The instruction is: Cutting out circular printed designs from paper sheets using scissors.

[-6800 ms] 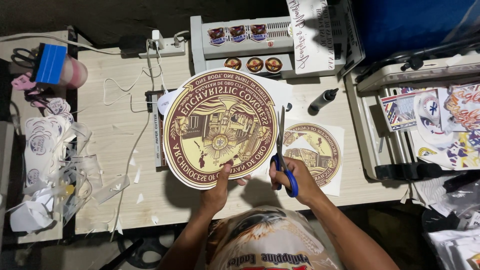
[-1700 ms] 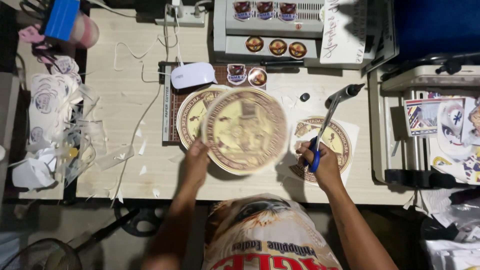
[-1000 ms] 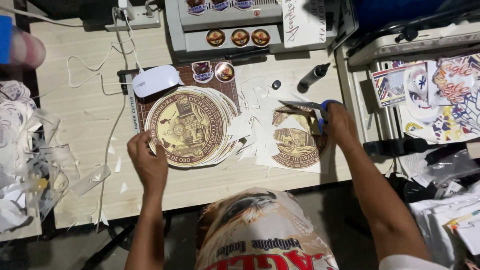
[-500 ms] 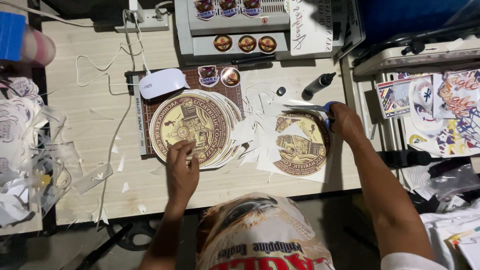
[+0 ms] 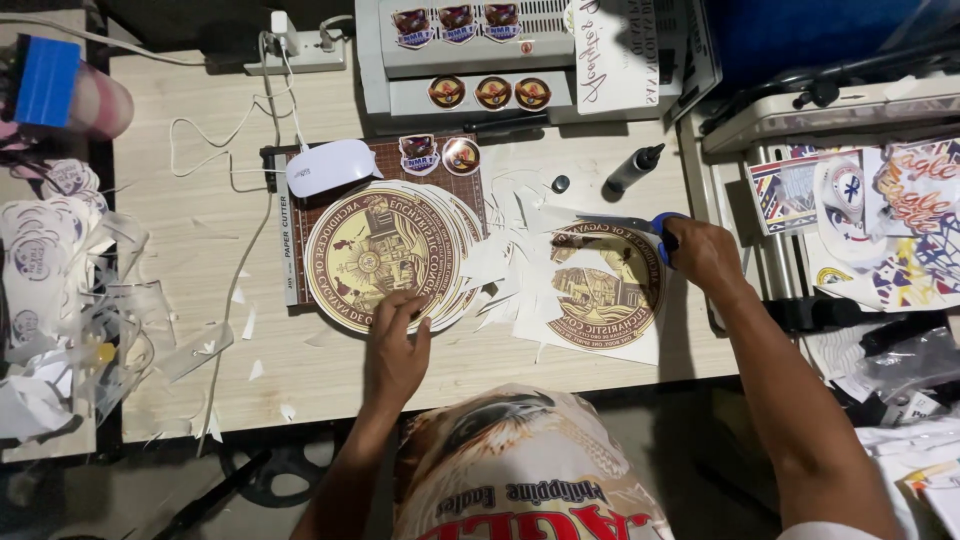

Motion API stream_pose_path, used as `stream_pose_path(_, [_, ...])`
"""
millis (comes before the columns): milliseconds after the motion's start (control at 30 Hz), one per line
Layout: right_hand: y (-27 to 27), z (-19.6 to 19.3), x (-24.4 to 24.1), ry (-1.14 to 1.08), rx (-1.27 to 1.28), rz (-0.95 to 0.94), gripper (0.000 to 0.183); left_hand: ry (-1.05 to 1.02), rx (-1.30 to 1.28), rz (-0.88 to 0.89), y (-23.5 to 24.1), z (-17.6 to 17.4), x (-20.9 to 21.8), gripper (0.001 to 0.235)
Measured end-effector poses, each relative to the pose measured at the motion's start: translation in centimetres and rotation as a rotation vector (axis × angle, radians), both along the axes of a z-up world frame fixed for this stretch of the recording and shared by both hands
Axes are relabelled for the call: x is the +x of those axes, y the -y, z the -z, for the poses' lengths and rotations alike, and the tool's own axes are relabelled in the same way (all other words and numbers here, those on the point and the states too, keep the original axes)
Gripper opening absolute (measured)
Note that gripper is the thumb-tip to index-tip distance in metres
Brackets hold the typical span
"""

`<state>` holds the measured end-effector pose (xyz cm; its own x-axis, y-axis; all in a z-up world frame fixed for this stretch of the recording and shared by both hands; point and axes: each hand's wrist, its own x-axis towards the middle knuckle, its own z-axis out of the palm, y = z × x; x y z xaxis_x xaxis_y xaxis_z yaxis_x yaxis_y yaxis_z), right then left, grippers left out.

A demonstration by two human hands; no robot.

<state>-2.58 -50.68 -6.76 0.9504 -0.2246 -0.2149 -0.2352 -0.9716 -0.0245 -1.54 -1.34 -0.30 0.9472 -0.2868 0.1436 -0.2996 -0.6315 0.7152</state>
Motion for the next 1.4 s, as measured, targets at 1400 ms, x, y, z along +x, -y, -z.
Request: stream_pose_path(1400, [-8.6,-19.7,-5.1,0.405,-0.156,-0.104,0.017,-0.298,-0.287,0.191,-1.2,-0.6,-3.8,0.030])
